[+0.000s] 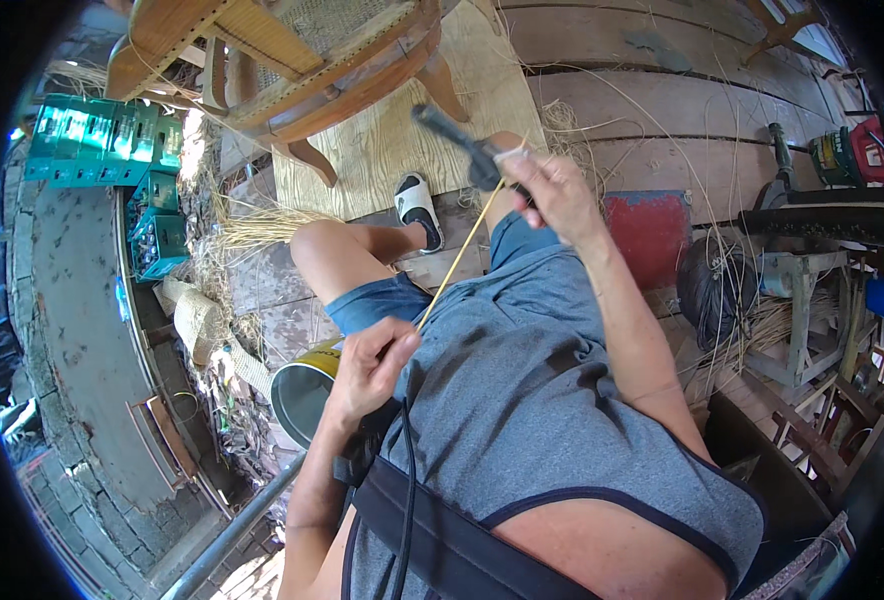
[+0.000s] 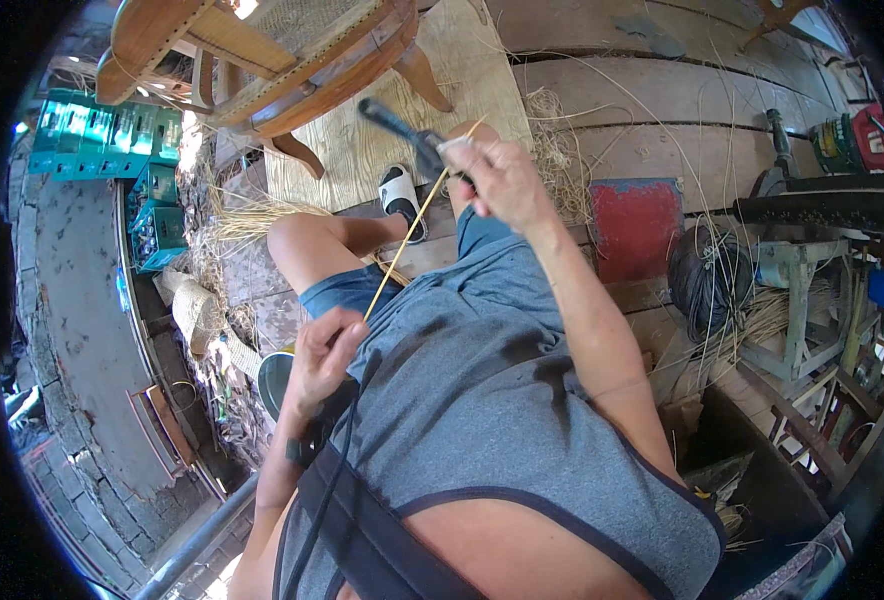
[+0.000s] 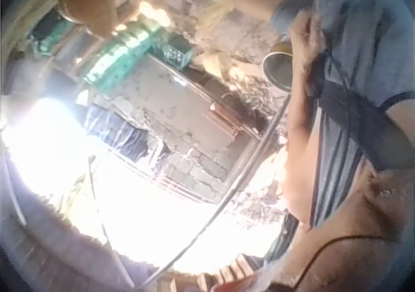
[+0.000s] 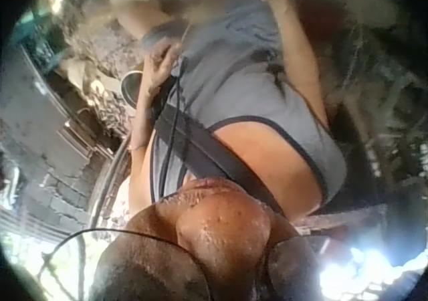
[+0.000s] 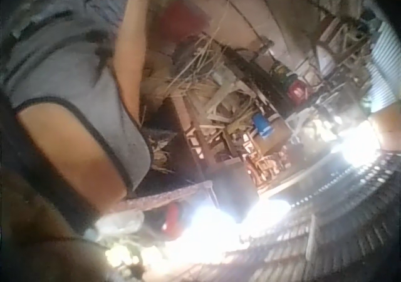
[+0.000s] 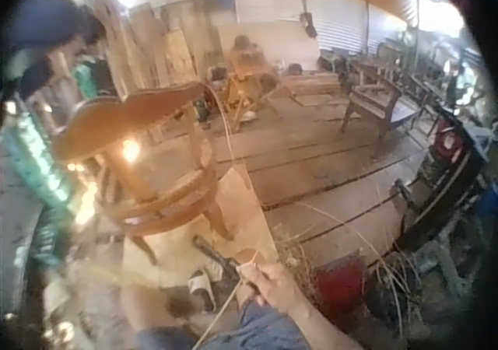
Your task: Scraping and processing strands of rattan or bamboo using a trimming tool.
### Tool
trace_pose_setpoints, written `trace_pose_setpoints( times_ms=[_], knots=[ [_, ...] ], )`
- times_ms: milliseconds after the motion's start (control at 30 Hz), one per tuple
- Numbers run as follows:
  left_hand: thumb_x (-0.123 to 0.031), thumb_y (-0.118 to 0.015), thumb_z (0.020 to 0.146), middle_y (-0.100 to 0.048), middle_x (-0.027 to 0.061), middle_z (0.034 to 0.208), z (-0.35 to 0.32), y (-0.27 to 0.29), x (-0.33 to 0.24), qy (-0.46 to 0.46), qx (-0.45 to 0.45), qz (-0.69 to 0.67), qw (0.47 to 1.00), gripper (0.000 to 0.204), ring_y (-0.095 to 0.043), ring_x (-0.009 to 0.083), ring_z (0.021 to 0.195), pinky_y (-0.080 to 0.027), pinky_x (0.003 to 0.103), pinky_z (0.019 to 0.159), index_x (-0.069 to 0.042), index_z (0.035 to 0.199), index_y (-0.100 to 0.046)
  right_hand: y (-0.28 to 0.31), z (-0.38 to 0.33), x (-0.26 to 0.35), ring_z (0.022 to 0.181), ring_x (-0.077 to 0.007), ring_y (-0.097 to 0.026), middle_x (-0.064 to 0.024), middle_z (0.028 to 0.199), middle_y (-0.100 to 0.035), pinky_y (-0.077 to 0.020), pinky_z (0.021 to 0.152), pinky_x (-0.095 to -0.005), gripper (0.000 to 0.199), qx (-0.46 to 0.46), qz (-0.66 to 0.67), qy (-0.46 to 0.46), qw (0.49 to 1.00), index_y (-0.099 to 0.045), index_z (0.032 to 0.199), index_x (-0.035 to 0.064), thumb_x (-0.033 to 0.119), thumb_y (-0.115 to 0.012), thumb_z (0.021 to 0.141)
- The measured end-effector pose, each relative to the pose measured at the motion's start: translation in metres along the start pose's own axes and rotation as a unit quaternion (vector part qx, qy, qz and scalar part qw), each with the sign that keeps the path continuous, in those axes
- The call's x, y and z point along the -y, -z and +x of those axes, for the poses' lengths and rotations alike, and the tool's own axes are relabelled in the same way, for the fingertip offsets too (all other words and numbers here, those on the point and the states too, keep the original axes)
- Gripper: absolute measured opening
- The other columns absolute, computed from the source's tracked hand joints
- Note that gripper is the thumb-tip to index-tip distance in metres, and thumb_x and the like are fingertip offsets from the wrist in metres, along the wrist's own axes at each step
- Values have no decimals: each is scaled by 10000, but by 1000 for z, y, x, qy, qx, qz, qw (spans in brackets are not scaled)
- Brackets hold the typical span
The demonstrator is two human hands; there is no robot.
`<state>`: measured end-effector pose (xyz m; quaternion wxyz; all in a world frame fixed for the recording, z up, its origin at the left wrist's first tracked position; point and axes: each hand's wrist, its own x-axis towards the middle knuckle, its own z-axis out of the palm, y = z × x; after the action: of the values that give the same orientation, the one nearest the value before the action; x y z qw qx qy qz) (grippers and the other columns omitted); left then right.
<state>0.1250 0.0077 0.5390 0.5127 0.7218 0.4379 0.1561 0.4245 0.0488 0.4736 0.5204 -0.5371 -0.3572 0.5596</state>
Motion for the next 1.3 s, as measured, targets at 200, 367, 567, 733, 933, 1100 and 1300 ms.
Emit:
trace_pose_setpoints(
  times_ms=[200,367,567,733,933,1100,1300],
  knots=[
    [-203,-611,922,-618,107,750,-9,48,21,74,106,144,981,208,-584,173,661,-462,286,623,1,900,-642,21,7,21,445,-37,-463,-5,600,-552,-353,391,-198,365,-38,-91,47,994,-669,960,19,352,-521,982],
    [-308,-640,913,-625,111,749,112,-5,-5,-66,23,67,995,333,-559,172,661,-449,304,593,26,912,-640,-20,-24,16,487,-47,-475,1,633,-555,-382,449,-210,375,-68,-167,98,979,-666,996,-7,322,-487,1001],
    [-203,-620,939,-487,12,582,141,-43,-10,-33,55,-58,996,268,-424,63,561,-351,259,492,21,792,-611,-29,-36,-14,520,-122,-545,-52,581,-573,-428,489,-284,346,-117,-166,98,974,-673,882,10,300,-515,985],
    [-127,-605,921,-512,110,593,129,-43,-14,-101,42,46,993,160,-457,138,525,-388,298,509,12,840,-607,-12,-35,-30,434,-47,-467,0,573,-548,-368,399,-223,354,-81,-158,78,981,-680,911,32,348,-534,977],
    [-77,-607,898,-564,115,648,57,26,-20,-99,54,87,990,115,-527,185,548,-415,302,529,23,847,-630,59,-9,5,450,-35,-444,-9,620,-547,-328,367,-181,334,-120,14,18,993,-656,1008,1,314,-547,972],
    [-103,-628,875,-606,138,678,10,73,-33,-6,82,151,985,144,-605,261,602,-458,331,578,26,812,-644,80,6,21,446,-36,-434,-9,622,-550,-323,383,-188,324,-152,36,67,985,-655,1010,-1,300,-538,976],
    [-288,-639,891,-640,194,980,98,33,-23,-190,68,211,956,314,-614,341,912,-484,378,783,-13,1042,-628,19,-25,18,467,-42,-475,-15,628,-560,-357,417,-198,366,-109,-177,107,972,-671,1009,0,328,-509,990]
  ],
)
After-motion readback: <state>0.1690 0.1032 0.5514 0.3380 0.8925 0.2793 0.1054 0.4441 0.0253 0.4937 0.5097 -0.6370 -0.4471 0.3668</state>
